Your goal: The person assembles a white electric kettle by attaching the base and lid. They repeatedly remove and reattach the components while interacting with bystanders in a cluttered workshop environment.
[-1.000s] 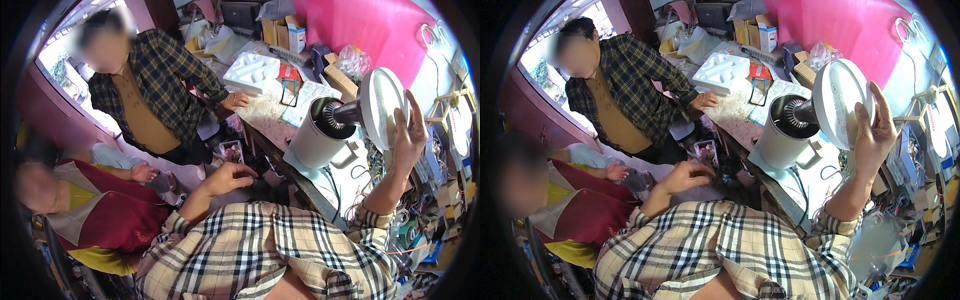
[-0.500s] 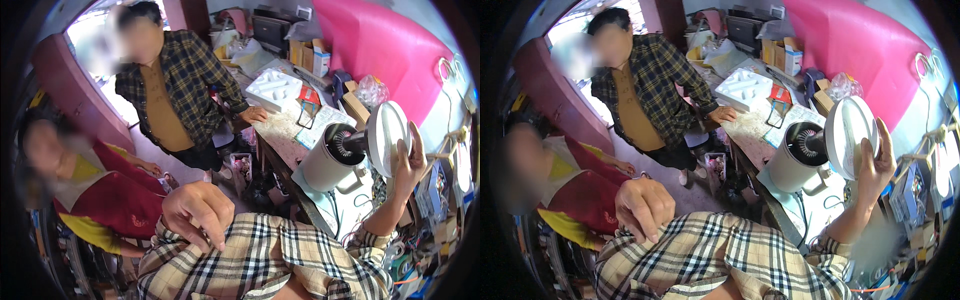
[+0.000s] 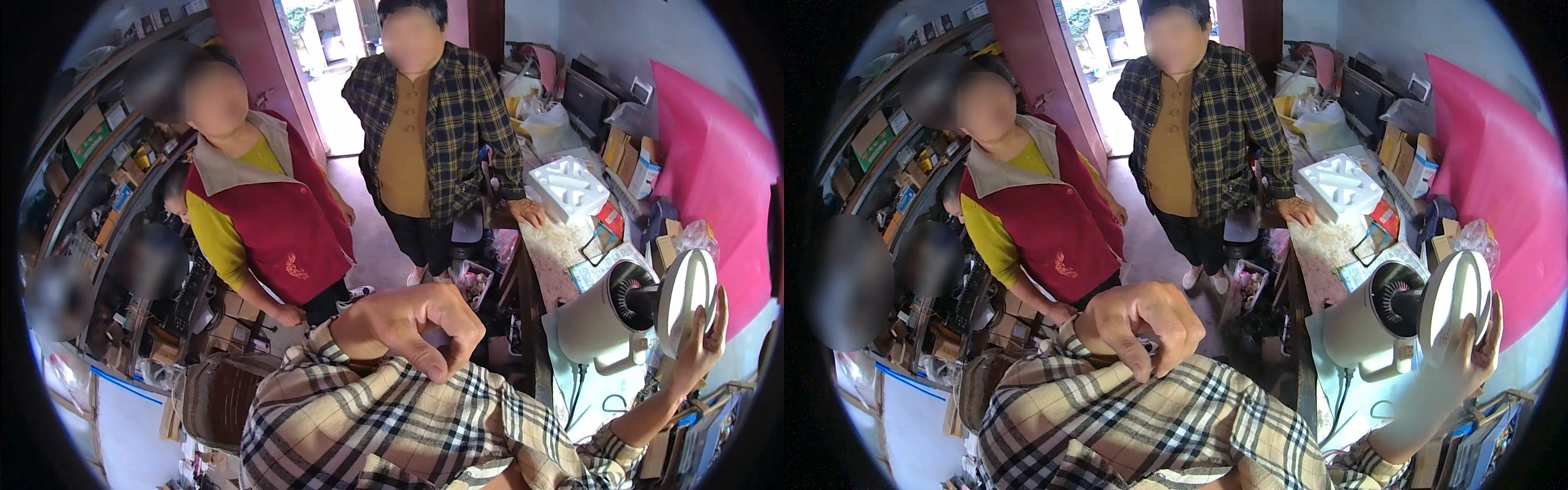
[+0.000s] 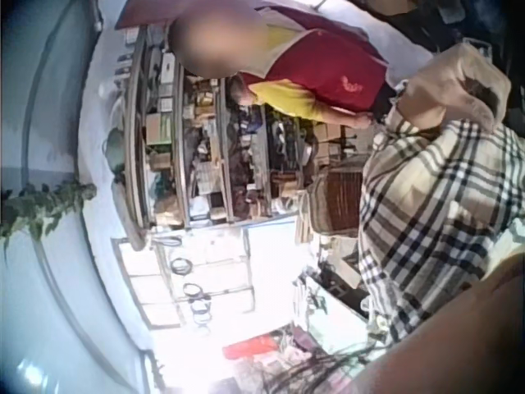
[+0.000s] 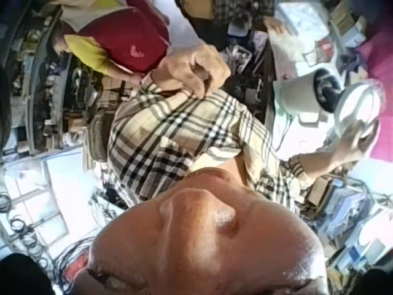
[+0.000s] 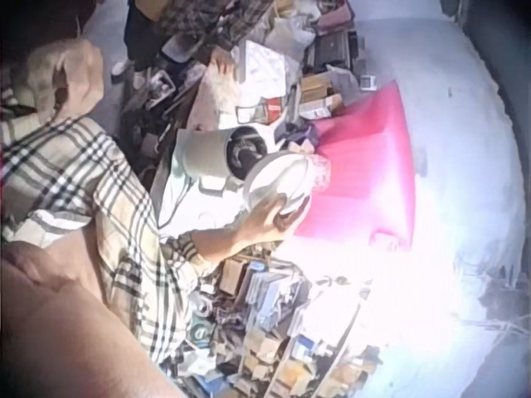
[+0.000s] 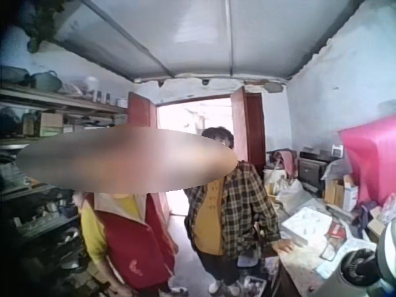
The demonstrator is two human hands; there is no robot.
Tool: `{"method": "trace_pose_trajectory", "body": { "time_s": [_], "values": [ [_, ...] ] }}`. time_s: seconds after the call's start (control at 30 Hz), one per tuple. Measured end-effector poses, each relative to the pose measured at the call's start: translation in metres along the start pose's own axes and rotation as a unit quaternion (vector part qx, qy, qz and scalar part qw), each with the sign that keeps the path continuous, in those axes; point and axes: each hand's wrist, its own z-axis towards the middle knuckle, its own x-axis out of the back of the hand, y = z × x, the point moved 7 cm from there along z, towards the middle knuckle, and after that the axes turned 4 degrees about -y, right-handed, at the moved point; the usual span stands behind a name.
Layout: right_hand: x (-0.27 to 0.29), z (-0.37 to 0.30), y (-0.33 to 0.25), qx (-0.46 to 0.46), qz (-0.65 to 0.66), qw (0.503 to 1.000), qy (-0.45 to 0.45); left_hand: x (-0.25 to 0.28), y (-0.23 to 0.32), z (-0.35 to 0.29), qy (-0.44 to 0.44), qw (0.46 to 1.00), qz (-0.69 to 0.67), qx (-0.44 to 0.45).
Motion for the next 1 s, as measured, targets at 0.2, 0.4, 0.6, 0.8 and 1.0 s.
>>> {"method": "trace_pose_trajectory", "body": {
  "time_s": [0.2,0.4,0.6,0.8,1.0],
  "values": [
    [-0.004,0.002,-0.003,-0.012,-0.035,0.999,0.006,0.006,-0.010,-0.004,0.046,0.998,-0.007,0.044],
    [-0.010,-0.001,-0.016,-0.022,-0.077,0.997,0.013,0.004,-0.010,-0.003,0.067,0.995,0.010,0.070],
    [-0.013,-0.002,-0.019,0.001,-0.084,0.996,0.000,0.008,-0.015,-0.006,0.078,0.994,0.001,0.073],
    [-0.011,-0.005,-0.013,-0.025,-0.051,0.998,0.011,0.010,-0.019,-0.006,0.078,0.994,-0.014,0.078],
    [-0.008,-0.004,-0.015,0.006,-0.075,0.997,0.006,0.013,-0.021,-0.006,0.068,0.994,-0.032,0.082]
  ]
}}
